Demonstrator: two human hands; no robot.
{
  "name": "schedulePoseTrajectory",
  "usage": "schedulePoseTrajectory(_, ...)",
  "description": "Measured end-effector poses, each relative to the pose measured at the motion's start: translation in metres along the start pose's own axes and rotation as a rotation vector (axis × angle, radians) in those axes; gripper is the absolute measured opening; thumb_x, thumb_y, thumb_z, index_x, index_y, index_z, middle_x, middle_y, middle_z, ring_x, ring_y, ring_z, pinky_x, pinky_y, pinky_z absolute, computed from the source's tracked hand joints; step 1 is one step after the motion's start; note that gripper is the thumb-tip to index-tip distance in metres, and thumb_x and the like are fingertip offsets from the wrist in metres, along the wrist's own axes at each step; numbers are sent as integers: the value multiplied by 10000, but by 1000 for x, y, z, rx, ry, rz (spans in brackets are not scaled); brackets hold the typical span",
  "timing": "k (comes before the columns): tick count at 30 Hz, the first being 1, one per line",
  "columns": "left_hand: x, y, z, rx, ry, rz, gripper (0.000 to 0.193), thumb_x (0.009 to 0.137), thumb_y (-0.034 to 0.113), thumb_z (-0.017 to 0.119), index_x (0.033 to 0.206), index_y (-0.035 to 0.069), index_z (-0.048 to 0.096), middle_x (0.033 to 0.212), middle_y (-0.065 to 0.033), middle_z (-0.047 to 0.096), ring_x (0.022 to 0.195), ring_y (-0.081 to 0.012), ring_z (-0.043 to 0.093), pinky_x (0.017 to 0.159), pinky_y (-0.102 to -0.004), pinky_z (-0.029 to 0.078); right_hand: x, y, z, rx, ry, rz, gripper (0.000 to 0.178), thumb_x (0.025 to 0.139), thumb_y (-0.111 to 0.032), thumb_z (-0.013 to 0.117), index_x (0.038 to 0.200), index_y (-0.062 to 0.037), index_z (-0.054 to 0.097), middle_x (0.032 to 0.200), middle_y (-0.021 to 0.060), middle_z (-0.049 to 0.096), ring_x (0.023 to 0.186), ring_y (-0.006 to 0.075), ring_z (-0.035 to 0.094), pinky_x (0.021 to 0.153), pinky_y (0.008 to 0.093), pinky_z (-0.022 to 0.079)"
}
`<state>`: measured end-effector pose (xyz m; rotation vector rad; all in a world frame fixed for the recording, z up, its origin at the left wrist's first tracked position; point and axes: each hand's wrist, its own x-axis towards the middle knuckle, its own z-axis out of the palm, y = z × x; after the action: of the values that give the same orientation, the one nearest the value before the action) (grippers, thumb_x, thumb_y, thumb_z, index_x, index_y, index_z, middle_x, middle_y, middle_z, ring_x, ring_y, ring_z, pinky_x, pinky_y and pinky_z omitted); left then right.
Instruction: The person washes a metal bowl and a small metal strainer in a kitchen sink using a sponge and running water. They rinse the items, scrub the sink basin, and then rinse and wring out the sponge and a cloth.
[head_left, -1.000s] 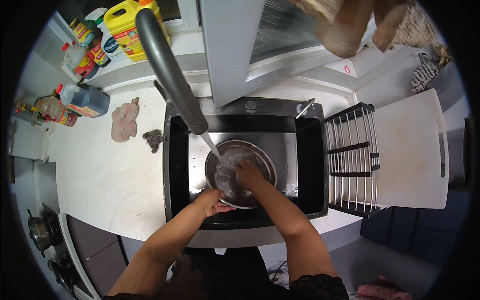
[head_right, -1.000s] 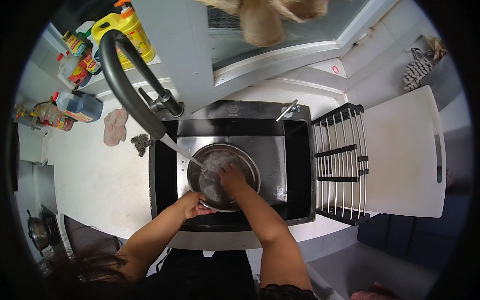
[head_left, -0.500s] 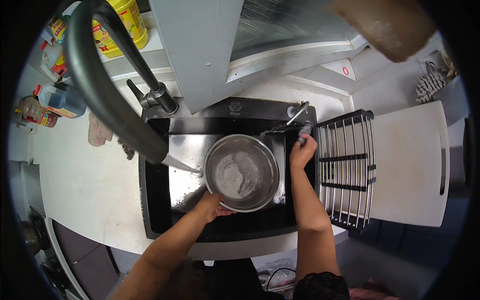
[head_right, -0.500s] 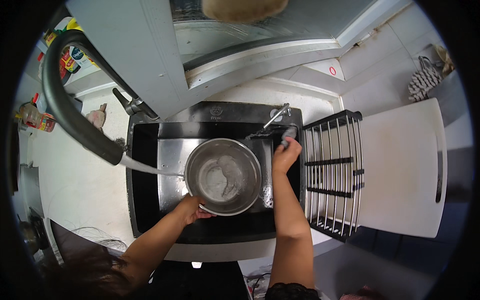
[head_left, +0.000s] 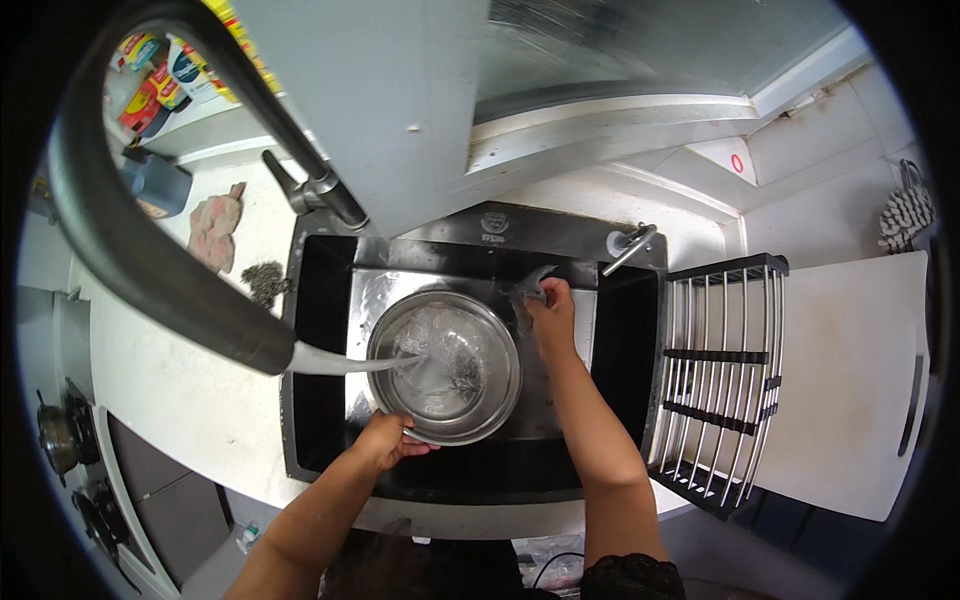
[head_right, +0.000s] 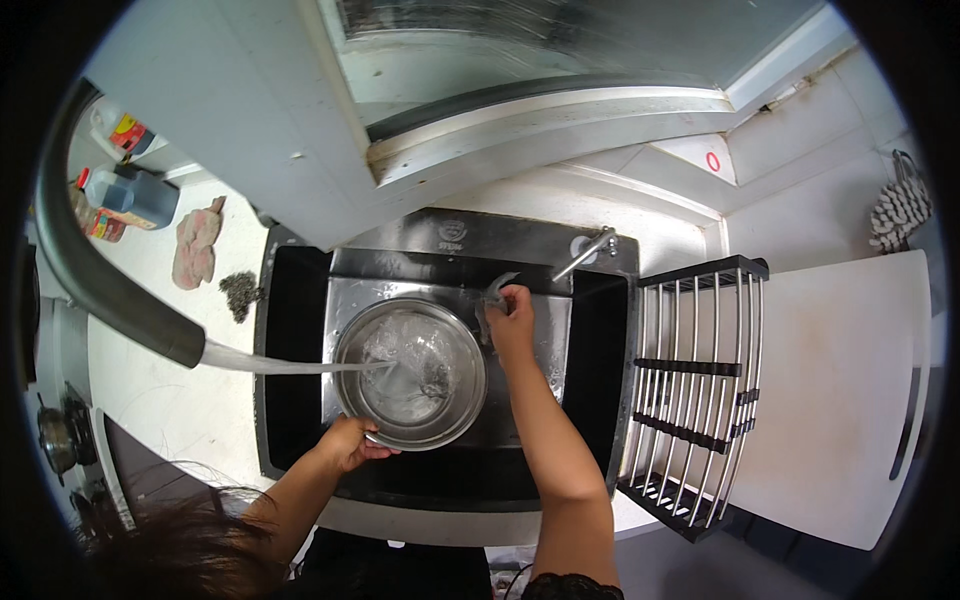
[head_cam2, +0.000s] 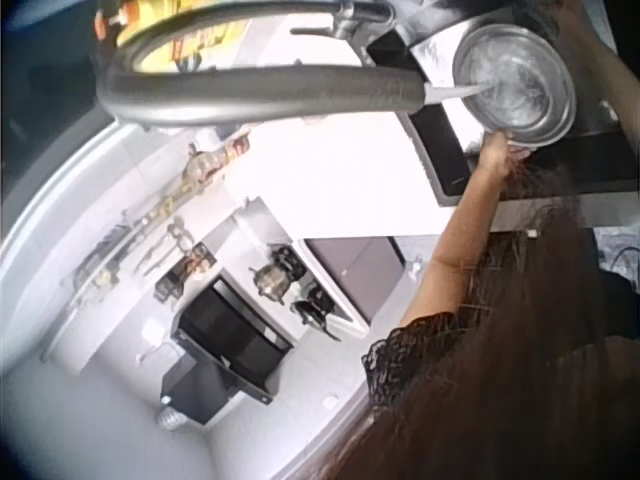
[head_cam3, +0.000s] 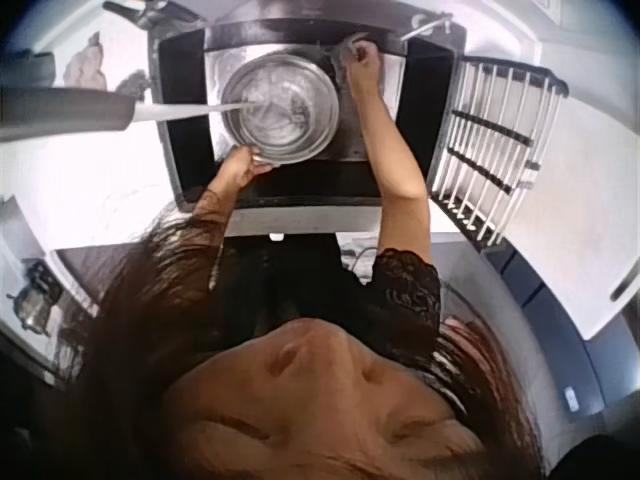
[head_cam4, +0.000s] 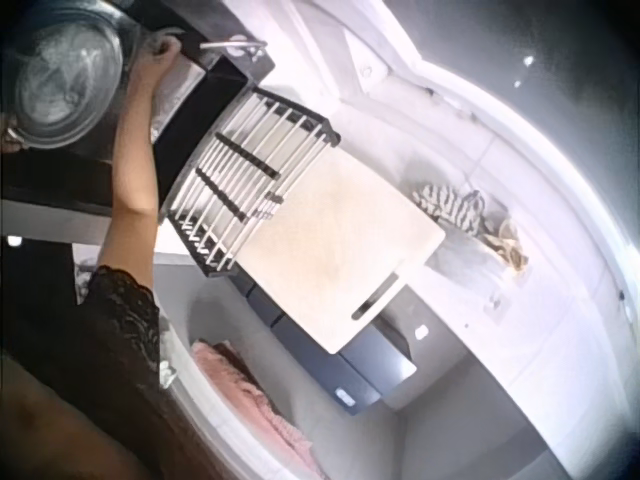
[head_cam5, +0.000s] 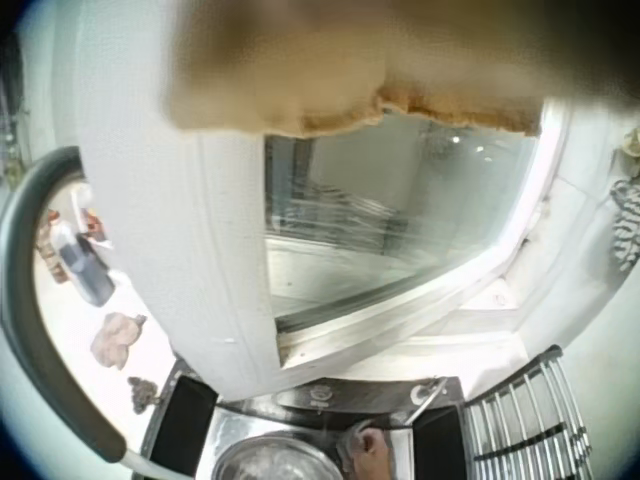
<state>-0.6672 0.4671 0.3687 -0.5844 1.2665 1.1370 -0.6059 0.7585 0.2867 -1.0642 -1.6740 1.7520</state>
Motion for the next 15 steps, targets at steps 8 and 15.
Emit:
schedulePoseTrajectory(8,-14,2,-3,-29,-65,-12,346,833,56,413,1140,-96,367,927,-249,618,767,-379,653,601,-371,559,-78,-6,70,-907,-685,-640,258,703,-28,559,944,-114,591,1112,92,519,1029,319,500,847,391,446)
schedulePoseTrajectory(15,-5,2,0,4,-39,0,367,833,58,420,1160,-101,366,948,-248,611,785,-381,649,643,-399,548,-54,10,26,-828,-319,-197,259,747,-37,541,991,-85,613,890,89,612,847,286,597,760,384,487)
